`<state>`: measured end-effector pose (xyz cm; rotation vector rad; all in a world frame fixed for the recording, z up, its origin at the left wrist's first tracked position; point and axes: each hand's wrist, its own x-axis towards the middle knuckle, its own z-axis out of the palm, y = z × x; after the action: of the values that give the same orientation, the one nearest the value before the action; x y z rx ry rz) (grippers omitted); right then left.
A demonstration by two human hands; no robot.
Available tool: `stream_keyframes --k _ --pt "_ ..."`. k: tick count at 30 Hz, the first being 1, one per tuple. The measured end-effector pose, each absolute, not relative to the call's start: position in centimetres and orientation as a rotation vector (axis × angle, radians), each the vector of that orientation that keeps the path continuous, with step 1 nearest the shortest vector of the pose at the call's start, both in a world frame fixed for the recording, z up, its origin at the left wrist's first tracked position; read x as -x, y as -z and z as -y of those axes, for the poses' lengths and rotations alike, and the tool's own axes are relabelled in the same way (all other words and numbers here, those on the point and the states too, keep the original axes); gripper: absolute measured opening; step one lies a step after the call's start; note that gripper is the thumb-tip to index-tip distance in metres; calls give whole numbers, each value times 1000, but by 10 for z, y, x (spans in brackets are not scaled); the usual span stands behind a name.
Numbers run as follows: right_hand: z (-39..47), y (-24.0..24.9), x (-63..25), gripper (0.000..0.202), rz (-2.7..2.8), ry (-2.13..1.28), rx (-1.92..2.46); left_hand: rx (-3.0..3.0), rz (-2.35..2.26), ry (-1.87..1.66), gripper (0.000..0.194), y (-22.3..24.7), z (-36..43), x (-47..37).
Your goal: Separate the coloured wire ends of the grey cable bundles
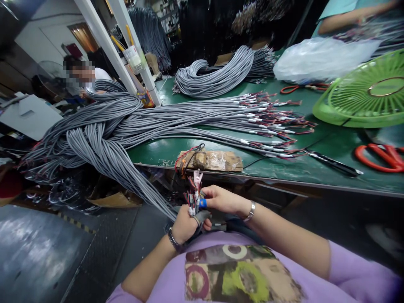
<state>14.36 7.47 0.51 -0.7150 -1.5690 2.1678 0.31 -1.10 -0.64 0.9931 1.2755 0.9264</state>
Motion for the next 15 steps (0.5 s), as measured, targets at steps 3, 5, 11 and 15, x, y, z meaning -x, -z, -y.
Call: stream_keyframes --k 3,5,11,15 --pt "-72 -3 -145 30 1595 -2076 747 -942 -1295 -897 37 3 10 -2" --pt "-71 -1 -147 32 1532 -2007 784 -875 -1319 -1004 37 5 9 -1" --pt "-63 3 -152 42 1228 -2082 958 -766 -1339 -1292 36 15 6 1" --pt "-50 5 -146 42 1265 -2041 935 -810 -1346 -1277 37 20 6 1"
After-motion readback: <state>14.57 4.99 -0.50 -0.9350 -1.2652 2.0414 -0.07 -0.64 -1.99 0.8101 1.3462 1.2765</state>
